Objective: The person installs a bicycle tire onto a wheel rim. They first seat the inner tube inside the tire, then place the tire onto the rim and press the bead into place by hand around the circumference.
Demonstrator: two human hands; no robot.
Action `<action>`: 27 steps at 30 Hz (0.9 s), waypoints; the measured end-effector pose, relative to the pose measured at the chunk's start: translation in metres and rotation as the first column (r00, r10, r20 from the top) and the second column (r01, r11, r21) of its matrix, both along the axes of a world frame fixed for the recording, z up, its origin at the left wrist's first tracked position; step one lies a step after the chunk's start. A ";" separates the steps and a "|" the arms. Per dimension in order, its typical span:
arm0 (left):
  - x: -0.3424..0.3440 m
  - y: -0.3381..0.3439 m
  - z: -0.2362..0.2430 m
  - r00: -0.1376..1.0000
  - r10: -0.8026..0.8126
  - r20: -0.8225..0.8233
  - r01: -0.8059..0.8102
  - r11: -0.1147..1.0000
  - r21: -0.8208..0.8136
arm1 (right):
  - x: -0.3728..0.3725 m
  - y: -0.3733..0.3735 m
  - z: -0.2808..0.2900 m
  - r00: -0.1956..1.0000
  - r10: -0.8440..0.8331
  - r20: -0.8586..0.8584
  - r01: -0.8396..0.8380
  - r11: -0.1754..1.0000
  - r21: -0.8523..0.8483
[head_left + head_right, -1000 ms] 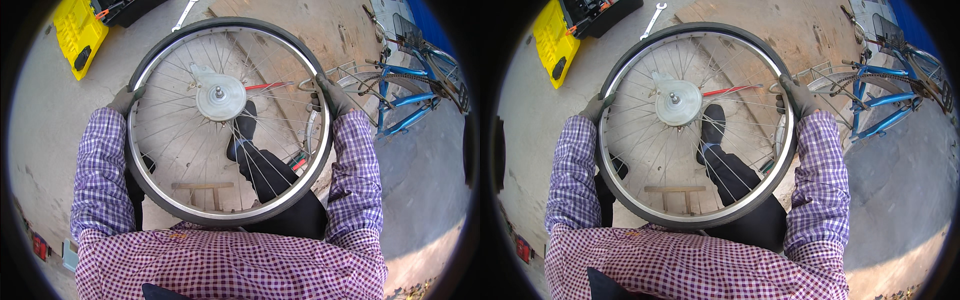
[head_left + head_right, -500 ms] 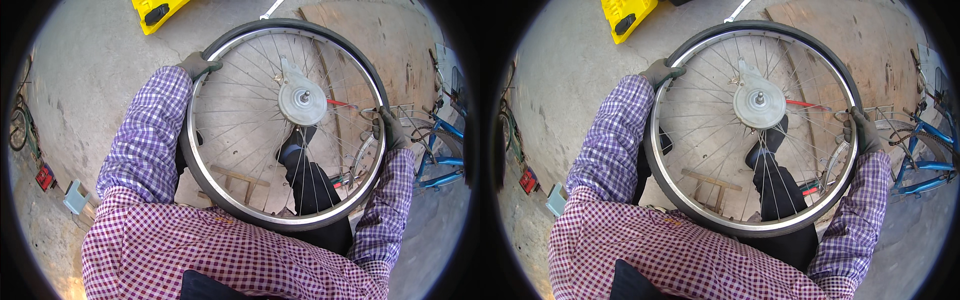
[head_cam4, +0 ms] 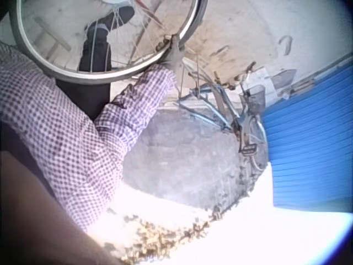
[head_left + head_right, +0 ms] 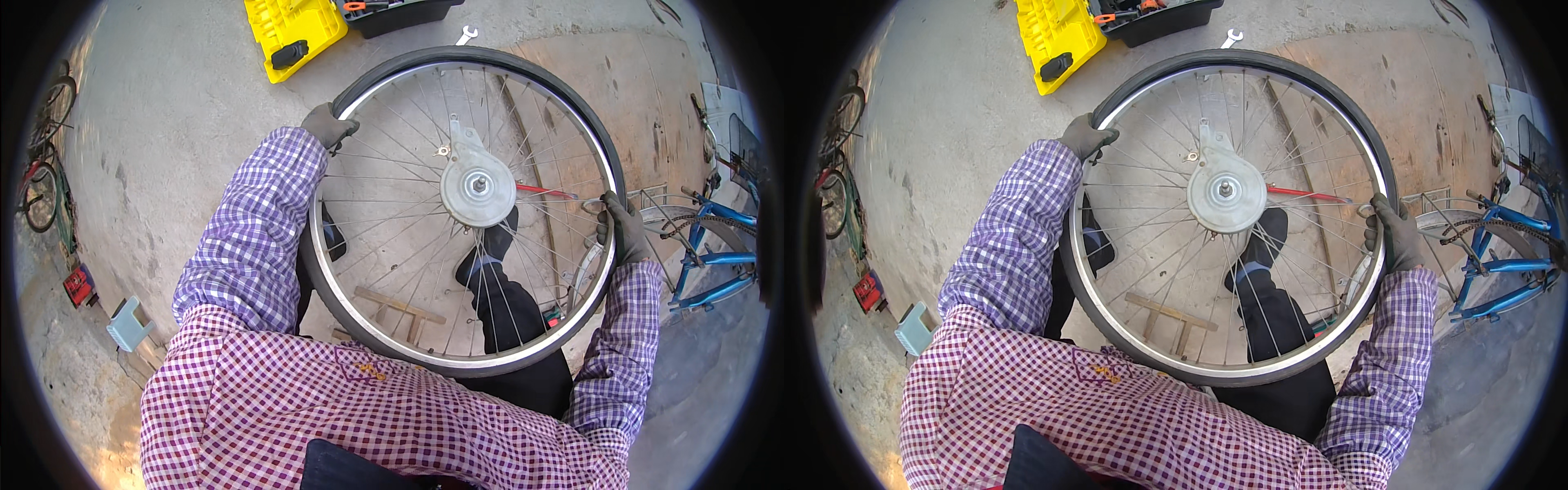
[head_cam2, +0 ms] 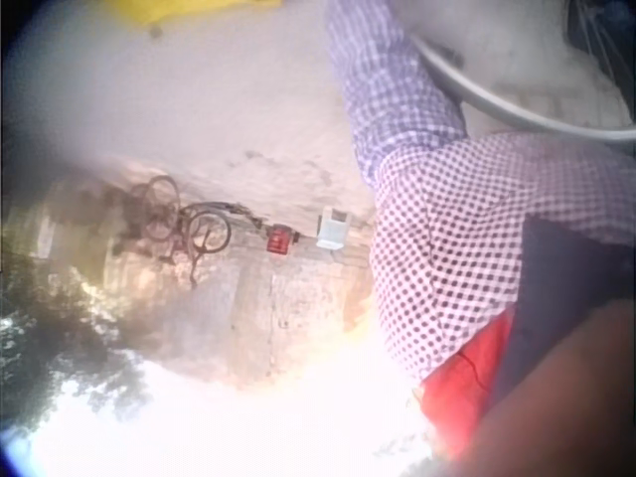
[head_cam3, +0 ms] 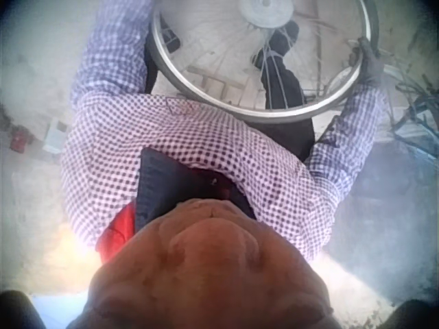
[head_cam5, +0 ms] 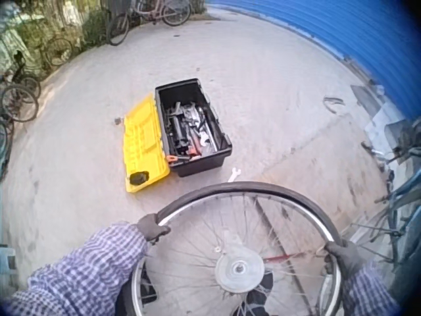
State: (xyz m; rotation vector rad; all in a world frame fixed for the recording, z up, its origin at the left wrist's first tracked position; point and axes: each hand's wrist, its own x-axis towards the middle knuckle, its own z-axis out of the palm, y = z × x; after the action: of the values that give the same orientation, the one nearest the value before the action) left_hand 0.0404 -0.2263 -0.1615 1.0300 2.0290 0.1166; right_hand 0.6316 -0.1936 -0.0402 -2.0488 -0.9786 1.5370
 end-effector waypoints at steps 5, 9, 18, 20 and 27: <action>-0.016 -0.006 0.004 0.995 0.072 -0.068 -0.064 0.991 0.118 | -0.017 0.006 -0.014 0.999 -0.016 -0.034 0.018 0.999 0.040; -0.001 -0.001 -0.012 0.950 0.132 0.283 -0.187 0.967 0.176 | -0.007 -0.005 -0.034 0.990 -0.139 0.023 0.139 0.990 -0.004; 0.123 0.071 -0.047 0.962 0.156 0.225 -0.224 0.922 0.317 | 0.170 -0.032 -0.137 0.873 -0.226 -0.432 0.277 0.959 0.059; 0.136 0.075 -0.032 0.968 0.199 0.151 -0.240 0.910 0.338 | 0.191 -0.026 -0.136 0.823 -0.240 -0.515 0.305 0.951 0.045; 0.138 0.064 -0.021 0.952 0.267 0.147 -0.300 0.906 0.297 | 0.172 -0.021 -0.147 0.741 -0.323 -0.588 0.420 0.907 0.030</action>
State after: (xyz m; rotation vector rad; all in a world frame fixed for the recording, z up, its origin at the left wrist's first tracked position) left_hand 0.1787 -0.1628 -0.1821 0.8882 2.0956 0.6564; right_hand 0.8032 -0.2141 -0.1872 -1.4058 -0.4033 1.6309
